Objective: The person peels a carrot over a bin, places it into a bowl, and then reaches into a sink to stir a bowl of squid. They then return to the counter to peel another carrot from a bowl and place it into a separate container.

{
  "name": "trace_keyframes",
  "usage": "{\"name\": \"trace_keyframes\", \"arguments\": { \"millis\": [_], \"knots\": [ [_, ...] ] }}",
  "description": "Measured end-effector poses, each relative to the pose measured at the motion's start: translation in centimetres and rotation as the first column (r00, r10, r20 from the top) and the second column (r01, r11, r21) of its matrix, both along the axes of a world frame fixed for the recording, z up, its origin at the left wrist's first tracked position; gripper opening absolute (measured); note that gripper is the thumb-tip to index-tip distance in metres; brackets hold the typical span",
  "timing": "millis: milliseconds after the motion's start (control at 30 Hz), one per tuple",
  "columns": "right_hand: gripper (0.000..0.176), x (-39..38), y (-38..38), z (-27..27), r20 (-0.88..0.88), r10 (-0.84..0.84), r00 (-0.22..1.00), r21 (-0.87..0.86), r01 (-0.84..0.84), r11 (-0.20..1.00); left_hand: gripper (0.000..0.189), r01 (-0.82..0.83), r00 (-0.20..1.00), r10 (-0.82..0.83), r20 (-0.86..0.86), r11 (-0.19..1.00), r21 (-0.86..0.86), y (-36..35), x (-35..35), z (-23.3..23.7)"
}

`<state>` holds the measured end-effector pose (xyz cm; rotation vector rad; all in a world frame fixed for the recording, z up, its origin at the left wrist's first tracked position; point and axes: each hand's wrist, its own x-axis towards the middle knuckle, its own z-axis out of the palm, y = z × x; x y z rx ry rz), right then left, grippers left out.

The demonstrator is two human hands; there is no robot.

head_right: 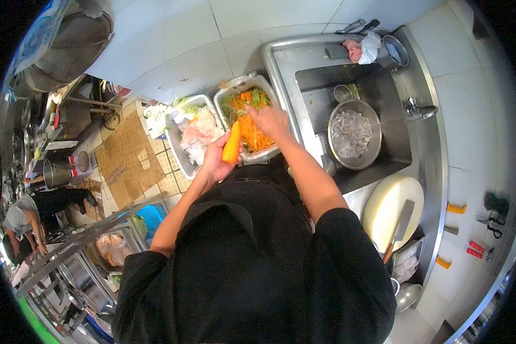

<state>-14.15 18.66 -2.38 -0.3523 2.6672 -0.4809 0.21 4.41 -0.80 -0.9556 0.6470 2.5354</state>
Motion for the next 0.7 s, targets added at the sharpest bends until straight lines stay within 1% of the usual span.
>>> {"name": "trace_keyframes", "arguments": {
  "millis": [33, 133, 200, 233, 300, 367, 400, 467, 567, 600, 667, 700],
  "knots": [
    [0.078, -0.6, 0.3, 0.1, 0.007, -0.015, 1.0, 0.008, 0.015, 1.0, 0.031, -0.015, 1.0, 0.016, 0.025, 1.0, -0.018, -0.1, -0.1, -0.1],
    [0.08, -1.5, 0.7, 1.8, 0.004, -0.134, 0.991, -0.05, 0.134, 0.99, 0.031, -0.071, 0.994, 0.077, 0.078, 0.995, -0.076, -0.8, -1.2, -0.8],
    [0.076, -0.2, 0.4, 3.1, 0.017, -0.091, 0.996, -0.043, 0.091, 0.995, 0.031, -0.073, 0.99, 0.087, 0.11, 0.989, -0.126, -1.2, -1.8, -1.4],
    [0.074, 0.9, 0.4, 3.5, 0.024, -0.073, 0.997, -0.04, 0.074, 0.996, 0.03, -0.115, 0.985, 0.128, 0.112, 0.987, -0.111, -1.3, -2.2, -1.9],
    [0.072, 4.2, 0.3, 3.9, -0.037, 0.043, 0.998, -0.095, -0.046, 0.994, 0.029, -0.191, 0.973, 0.199, 0.117, 0.978, -0.08, -1.1, -2.7, -3.1],
    [0.07, 6.7, 0.4, 4.3, -0.099, 0.153, 0.983, -0.147, -0.167, 0.975, 0.029, -0.208, 0.974, 0.213, 0.082, 0.976, -0.056, -1.1, -2.9, -4.2],
    [0.069, 7.2, 0.4, 4.1, -0.13, 0.142, 0.981, -0.172, -0.163, 0.971, 0.029, -0.217, 0.973, 0.22, 0.064, 0.975, -0.044, -1.1, -3.0, -4.4],
    [0.068, 7.9, 0.4, 3.2, -0.188, 0.117, 0.975, -0.224, -0.158, 0.962, 0.03, -0.209, 0.973, 0.213, 0.093, 0.977, -0.052, -1.0, -2.9, -4.7],
    [0.068, 7.9, 0.6, 2.0, -0.224, 0.155, 0.962, -0.253, -0.211, 0.944, 0.031, -0.204, 0.971, 0.216, 0.104, 0.973, -0.111, -0.3, -2.7, -3.2],
    [0.069, 7.6, 0.5, 1.0, -0.191, 0.172, 0.966, -0.216, -0.212, 0.953, 0.031, -0.202, 0.971, 0.216, 0.098, 0.97, -0.137, -0.1, -2.6, -2.4],
    [0.07, 6.0, 0.1, -0.9, -0.119, 0.201, 0.972, -0.139, -0.217, 0.966, 0.031, -0.117, 0.989, 0.132, 0.073, 0.976, -0.183, -0.4, -2.0, -2.0],
    [0.071, 4.6, -0.1, -0.9, -0.08, 0.152, 0.985, -0.101, -0.16, 0.982, 0.031, -0.074, 0.994, 0.089, 0.064, 0.976, -0.206, -0.4, -1.7, -1.8]
  ]
}}
